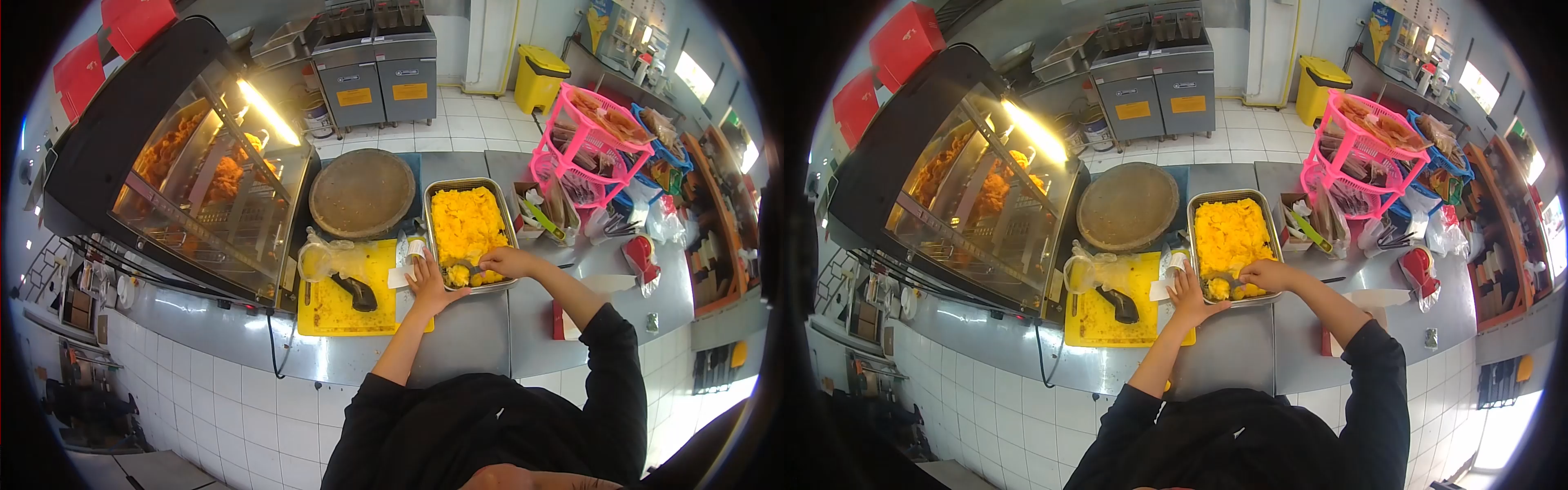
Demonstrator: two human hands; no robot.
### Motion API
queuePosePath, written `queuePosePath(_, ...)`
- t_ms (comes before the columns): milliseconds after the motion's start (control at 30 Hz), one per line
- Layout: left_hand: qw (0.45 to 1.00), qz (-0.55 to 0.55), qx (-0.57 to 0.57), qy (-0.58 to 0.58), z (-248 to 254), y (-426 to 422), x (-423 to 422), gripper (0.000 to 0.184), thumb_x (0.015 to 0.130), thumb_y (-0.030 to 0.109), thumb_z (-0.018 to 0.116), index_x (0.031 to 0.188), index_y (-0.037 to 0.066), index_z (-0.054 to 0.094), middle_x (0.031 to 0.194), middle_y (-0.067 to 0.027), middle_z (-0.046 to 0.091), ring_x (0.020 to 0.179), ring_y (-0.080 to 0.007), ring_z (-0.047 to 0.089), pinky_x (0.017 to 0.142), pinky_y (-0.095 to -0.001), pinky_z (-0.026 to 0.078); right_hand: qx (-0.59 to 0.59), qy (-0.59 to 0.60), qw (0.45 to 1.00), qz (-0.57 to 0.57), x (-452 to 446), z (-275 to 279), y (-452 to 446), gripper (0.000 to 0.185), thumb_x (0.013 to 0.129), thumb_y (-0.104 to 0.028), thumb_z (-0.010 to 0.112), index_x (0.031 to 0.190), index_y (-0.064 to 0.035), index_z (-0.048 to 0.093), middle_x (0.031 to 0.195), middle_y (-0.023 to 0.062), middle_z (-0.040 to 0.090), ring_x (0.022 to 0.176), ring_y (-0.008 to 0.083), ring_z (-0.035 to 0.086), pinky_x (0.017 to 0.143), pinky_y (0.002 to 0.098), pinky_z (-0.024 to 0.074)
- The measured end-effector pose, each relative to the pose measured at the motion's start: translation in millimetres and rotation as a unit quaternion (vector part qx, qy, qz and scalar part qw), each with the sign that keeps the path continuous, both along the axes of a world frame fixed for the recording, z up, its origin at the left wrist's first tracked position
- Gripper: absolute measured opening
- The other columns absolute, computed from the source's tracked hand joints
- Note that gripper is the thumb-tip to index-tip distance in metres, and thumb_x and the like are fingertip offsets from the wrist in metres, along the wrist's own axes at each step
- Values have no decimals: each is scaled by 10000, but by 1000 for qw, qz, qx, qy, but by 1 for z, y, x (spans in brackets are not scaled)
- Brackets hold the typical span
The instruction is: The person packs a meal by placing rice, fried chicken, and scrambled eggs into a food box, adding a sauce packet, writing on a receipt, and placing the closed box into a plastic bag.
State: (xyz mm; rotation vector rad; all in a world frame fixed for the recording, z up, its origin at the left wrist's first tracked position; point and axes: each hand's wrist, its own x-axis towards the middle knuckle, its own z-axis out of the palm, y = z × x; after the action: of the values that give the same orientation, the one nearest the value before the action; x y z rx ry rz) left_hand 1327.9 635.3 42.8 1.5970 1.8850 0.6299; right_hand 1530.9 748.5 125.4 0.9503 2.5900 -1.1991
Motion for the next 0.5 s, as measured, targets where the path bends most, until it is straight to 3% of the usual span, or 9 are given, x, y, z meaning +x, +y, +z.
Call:
queuePosePath(233,1000,-1,6,0,-4,0,0,1446,544,708,730,1439,15,-170,1480,-348,1,1398,-455,-49,1034,-660,-38,0,2,998,-69,8,-10,-4,243,945,-274,467,938,-124,658,900,89,659,860,255,613,775,362,464)
queuePosePath(300,1000,-2,10,-1,-4,1,1,1446,545,705,732,1439,17,-173,1481,-346,3,1397,-456,-45,1034,-661,-36,149,-45,987,-41,1,12,-21,224,935,-281,481,900,-145,656,830,69,667,769,283,633,699,390,486)
queuePosePath(433,1000,-2,13,-3,-1,-1,2,1439,566,658,757,1429,26,-205,1482,-331,6,1384,-479,-21,1046,-635,-43,279,-37,959,-36,-2,7,-31,155,885,-262,524,868,-166,644,705,64,643,648,299,632,592,420,491)
queuePosePath(500,1000,0,3,-2,1,0,2,1436,568,659,756,1430,29,-204,1484,-326,4,1385,-477,-26,1046,-632,-51,395,35,916,67,-4,-1,-40,104,826,-234,555,865,-173,629,600,66,591,565,289,617,521,424,479)
